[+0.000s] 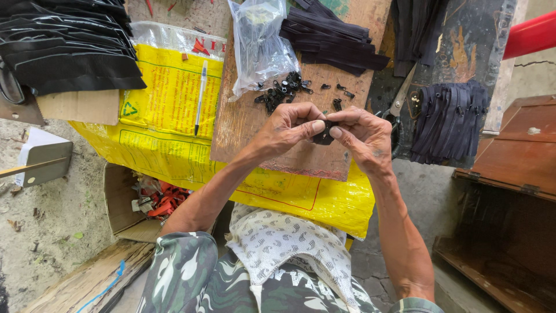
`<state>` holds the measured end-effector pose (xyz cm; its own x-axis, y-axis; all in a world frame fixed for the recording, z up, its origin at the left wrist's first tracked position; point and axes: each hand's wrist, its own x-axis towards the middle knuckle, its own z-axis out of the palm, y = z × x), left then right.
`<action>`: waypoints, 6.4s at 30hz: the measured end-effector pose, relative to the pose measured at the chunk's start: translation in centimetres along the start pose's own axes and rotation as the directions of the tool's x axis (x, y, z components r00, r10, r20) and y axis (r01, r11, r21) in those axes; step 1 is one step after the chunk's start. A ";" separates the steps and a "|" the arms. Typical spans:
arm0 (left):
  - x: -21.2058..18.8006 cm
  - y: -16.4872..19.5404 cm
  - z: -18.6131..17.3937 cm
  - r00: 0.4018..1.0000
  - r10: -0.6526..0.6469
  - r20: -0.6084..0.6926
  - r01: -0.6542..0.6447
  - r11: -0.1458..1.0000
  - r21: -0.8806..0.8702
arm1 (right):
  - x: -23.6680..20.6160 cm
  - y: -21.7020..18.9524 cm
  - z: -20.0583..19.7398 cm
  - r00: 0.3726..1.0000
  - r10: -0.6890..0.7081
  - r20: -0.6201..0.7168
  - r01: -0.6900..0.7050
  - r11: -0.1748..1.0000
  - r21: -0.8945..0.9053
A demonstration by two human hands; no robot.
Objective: The person sits at a workbench and attaches black zipper sliders to the ends of black zipper tape, threading the tape into the slider bodies by hand and pressing the components into place. They work through the tape pieces one at a time, setting finished pieces aside and picking up new tape and slider parts from the table.
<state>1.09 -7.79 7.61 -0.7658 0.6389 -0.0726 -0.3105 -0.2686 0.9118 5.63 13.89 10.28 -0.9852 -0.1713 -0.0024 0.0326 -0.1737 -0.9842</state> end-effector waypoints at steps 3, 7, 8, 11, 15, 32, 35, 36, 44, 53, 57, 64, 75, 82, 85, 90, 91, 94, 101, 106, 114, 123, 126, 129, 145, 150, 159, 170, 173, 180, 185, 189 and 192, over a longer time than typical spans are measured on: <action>0.0 0.1 0.1 1.000 -0.012 -0.015 0.012 1.000 -0.021 | 0.0 0.1 0.0 1.000 -0.019 -0.012 0.019 1.000 0.002; 0.0 0.1 0.1 1.000 0.009 -0.024 -0.009 1.000 0.012 | 0.0 0.2 0.0 1.000 -0.018 -0.012 0.018 1.000 -0.010; 0.0 0.2 0.1 1.000 -0.005 -0.026 0.005 1.000 -0.001 | 0.0 0.2 0.0 1.000 -0.016 -0.011 0.016 1.000 -0.010; -0.1 0.2 0.1 0.999 -0.025 -0.031 0.025 1.000 -0.019 | 0.1 0.1 -0.1 1.000 -0.011 -0.008 0.010 1.000 -0.005; -0.1 0.3 0.1 0.999 0.023 -0.028 -0.022 1.000 0.013 | 0.1 0.0 -0.1 1.000 -0.004 -0.005 0.004 1.000 -0.006; -0.3 -0.1 0.3 0.994 0.035 -0.101 -0.032 0.999 0.032 | 0.1 0.1 0.9 0.998 -0.015 -0.061 0.016 1.000 0.015; -0.3 0.1 0.2 0.997 0.030 -0.074 -0.028 0.999 0.024 | 0.1 0.2 0.7 0.998 -0.005 -0.060 0.007 1.000 0.023; -0.3 0.1 0.3 0.997 0.019 -0.070 -0.019 1.000 0.006 | 0.1 0.2 0.7 0.998 0.000 -0.066 0.002 1.000 0.028; -0.2 0.0 0.4 0.997 0.021 -0.080 -0.021 1.000 -0.002 | 0.0 0.7 0.7 0.997 -0.039 -0.069 0.042 0.998 0.053; 0.0 -0.4 0.4 0.998 0.014 -0.061 -0.016 0.999 -0.048 | -0.1 0.8 0.5 0.997 -0.029 -0.068 0.034 0.997 0.072; -0.1 -0.4 0.4 0.998 0.026 -0.058 -0.029 0.999 -0.047 | -0.2 0.8 0.4 0.996 -0.028 -0.080 0.033 0.997 0.066; 0.0 -0.5 0.4 0.999 0.012 -0.053 -0.016 0.997 -0.076 | 0.0 0.8 0.3 0.997 -0.038 -0.061 0.042 0.996 0.075; 0.0 -0.3 0.5 0.999 0.010 -0.044 -0.014 0.996 -0.085 | 0.0 1.2 0.2 0.997 -0.019 -0.079 0.026 0.996 0.085; 0.1 -0.6 0.8 0.997 0.047 -0.057 -0.049 0.998 -0.048 | 0.0 2.2 0.4 0.989 -0.109 -0.103 0.116 0.991 0.061; 0.2 -0.8 1.2 0.992 0.073 -0.100 -0.081 0.994 -0.077 | 0.1 2.3 1.0 0.957 -0.263 -0.121 0.251 0.962 -0.106; 0.0 0.1 0.8 0.992 0.085 -0.097 -0.086 0.996 -0.005 | -0.1 1.0 1.6 0.973 -0.137 -0.186 0.135 0.991 -0.020; 0.1 0.4 0.7 0.992 0.096 -0.085 -0.096 0.995 0.012 | 0.1 0.8 1.6 0.973 -0.063 -0.224 0.074 0.996 0.041; 0.2 0.7 0.9 0.994 0.096 -0.050 -0.098 0.994 -0.039 | 0.5 0.4 1.7 0.958 -0.268 -0.097 0.274 0.960 0.050; 0.3 0.4 1.1 0.991 0.109 -0.079 -0.112 0.993 -0.034 | 0.5 0.6 1.8 0.948 -0.296 -0.114 0.288 0.954 -0.084; 0.4 0.0 1.1 0.988 0.119 -0.100 -0.121 0.993 -0.017 | 0.5 0.8 2.2 0.931 -0.351 -0.101 0.324 0.921 -0.215; 0.6 -0.4 0.5 0.976 0.142 -0.164 -0.144 0.990 0.000 | -0.4 0.3 3.5 0.899 -0.379 -0.221 0.346 0.922 -0.174; 0.8 -0.2 0.6 0.953 0.164 -0.255 -0.111 0.971 0.212 | -0.2 -1.1 4.2 0.933 -0.348 -0.095 0.253 0.819 -0.515; 1.0 -0.1 0.3 0.950 0.127 -0.286 -0.076 0.980 0.183 | 0.0 -2.0 4.3 0.920 -0.389 -0.052 0.282 0.748 -0.601; 1.4 -0.2 0.0 0.954 0.099 -0.282 -0.065 0.989 0.130 | 0.2 -2.6 4.1 0.907 -0.420 -0.013 0.314 0.698 -0.644; 1.6 0.4 0.8 0.929 0.180 -0.322 -0.138 0.979 0.148 | 0.6 -2.0 4.4 0.915 -0.404 0.005 0.290 0.648 -0.705; 0.3 1.2 3.2 0.824 0.515 -0.234 -0.261 0.713 0.651 | 0.8 -0.7 4.9 0.933 -0.340 -0.119 0.196 0.756 -0.625; 0.6 1.4 2.3 0.892 0.268 -0.364 -0.116 0.914 0.388 | 0.1 -1.6 4.9 0.858 -0.512 -0.042 0.302 0.570 -0.764; 1.4 -0.5 0.5 0.945 0.087 -0.314 -0.035 0.985 0.168 | 0.5 -3.0 4.1 0.912 -0.409 0.030 0.307 0.634 -0.710; 1.6 -0.5 0.9 0.927 0.131 -0.351 -0.066 0.979 0.192 | 0.5 -2.9 4.0 0.920 -0.387 0.053 0.308 0.635 -0.708; 1.4 0.2 2.3 0.915 0.135 -0.380 -0.023 0.959 0.284 | 0.7 -2.3 3.2 0.939 -0.341 0.041 0.265 0.643 -0.718; 1.1 0.7 3.0 0.888 0.225 -0.401 -0.045 0.911 0.411 | -0.2 0.1 3.1 0.982 -0.127 -0.143 0.040 0.867 -0.497; 1.0 -0.1 4.0 0.908 0.153 -0.390 0.002 0.930 0.368 | -1.5 2.2 0.5 0.975 -0.056 -0.213 0.006 0.974 -0.226; 1.2 -0.8 3.4 0.932 0.183 -0.312 -0.065 0.933 0.353 | -2.3 1.8 -5.3 0.933 -0.090 -0.348 -0.030 0.945 -0.325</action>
<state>2.36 -4.40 8.15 -0.9466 0.3214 -0.0271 -0.0413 -0.0376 0.9984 7.10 19.13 7.61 -0.9809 0.1931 0.0246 0.0058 0.1557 -0.9878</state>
